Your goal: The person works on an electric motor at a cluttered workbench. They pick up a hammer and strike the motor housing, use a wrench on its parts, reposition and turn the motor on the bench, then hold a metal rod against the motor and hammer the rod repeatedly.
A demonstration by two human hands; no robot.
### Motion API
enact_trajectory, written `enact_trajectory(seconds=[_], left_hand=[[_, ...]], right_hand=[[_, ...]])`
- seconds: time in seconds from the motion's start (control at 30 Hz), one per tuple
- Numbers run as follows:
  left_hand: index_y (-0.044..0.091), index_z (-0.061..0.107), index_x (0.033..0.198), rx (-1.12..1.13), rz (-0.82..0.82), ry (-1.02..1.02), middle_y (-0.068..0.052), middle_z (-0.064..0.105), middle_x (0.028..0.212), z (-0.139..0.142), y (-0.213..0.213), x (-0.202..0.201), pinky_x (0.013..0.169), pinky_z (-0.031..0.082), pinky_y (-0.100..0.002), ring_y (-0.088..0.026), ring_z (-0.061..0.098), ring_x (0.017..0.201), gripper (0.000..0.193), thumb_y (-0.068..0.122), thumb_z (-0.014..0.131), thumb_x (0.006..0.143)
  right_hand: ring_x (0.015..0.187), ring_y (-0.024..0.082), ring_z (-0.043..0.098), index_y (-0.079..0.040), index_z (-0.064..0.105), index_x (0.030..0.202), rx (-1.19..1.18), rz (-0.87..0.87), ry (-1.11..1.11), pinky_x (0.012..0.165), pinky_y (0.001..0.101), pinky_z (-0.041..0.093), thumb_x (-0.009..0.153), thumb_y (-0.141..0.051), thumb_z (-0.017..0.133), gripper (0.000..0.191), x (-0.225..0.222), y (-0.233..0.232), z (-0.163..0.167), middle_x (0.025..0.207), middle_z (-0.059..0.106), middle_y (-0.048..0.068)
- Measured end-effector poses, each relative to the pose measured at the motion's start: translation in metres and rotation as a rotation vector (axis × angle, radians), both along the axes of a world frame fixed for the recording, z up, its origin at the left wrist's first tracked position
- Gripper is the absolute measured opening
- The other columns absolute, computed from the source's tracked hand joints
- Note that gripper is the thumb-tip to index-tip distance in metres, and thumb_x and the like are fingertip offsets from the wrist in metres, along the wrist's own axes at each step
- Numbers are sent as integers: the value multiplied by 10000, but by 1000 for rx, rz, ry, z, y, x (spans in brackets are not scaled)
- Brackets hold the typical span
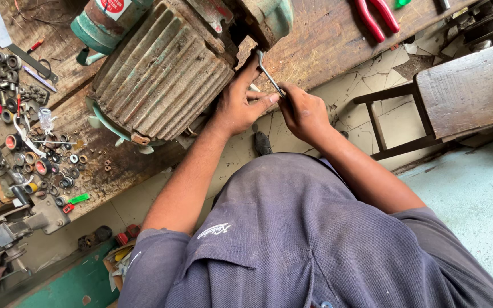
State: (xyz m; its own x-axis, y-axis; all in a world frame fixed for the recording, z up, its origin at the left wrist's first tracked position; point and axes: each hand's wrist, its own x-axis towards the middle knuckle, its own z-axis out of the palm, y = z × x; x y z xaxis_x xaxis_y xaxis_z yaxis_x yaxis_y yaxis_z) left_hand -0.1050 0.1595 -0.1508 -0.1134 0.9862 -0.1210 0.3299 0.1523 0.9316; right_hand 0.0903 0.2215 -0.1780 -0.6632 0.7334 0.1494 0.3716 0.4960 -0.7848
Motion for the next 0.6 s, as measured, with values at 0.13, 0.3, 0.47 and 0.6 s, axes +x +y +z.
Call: enact_trajectory(seconds=[0.13,0.3,0.47,0.6], left_hand=[[40,185,1635,-6,-23,-9,-262,321,1661,7,1,-1,1044,604,-392,-371,460,1481,978,228,827,921],[49,187,1644,14,-41,-93,-251,307,1676,0,-2,-5,1066,601,-401,-383,421,1514,949,197,807,940],[42,218,1651,28,-27,-189,-241,311,1694,-9,-4,-7,1063,592,-408,-392,412,1536,890,164,787,978],[29,220,1644,41,-37,-195,-250,310,1679,-7,-2,-7,1050,599,-401,-385,410,1522,909,163,798,955]], right_hand=[[882,429,687,-62,554,1344,7,52,108,714,485,539,1012,-132,656,355,1,4,-8,990,716,204],[763,333,671,-33,602,1271,-191,50,140,690,401,521,1031,-164,666,281,11,5,15,885,684,182],[711,200,617,-4,628,1219,-425,-7,141,661,341,505,1026,-172,667,258,17,2,44,822,669,145],[686,151,573,4,625,1216,-503,-6,143,631,317,483,1023,-158,657,255,15,1,45,779,651,106]])
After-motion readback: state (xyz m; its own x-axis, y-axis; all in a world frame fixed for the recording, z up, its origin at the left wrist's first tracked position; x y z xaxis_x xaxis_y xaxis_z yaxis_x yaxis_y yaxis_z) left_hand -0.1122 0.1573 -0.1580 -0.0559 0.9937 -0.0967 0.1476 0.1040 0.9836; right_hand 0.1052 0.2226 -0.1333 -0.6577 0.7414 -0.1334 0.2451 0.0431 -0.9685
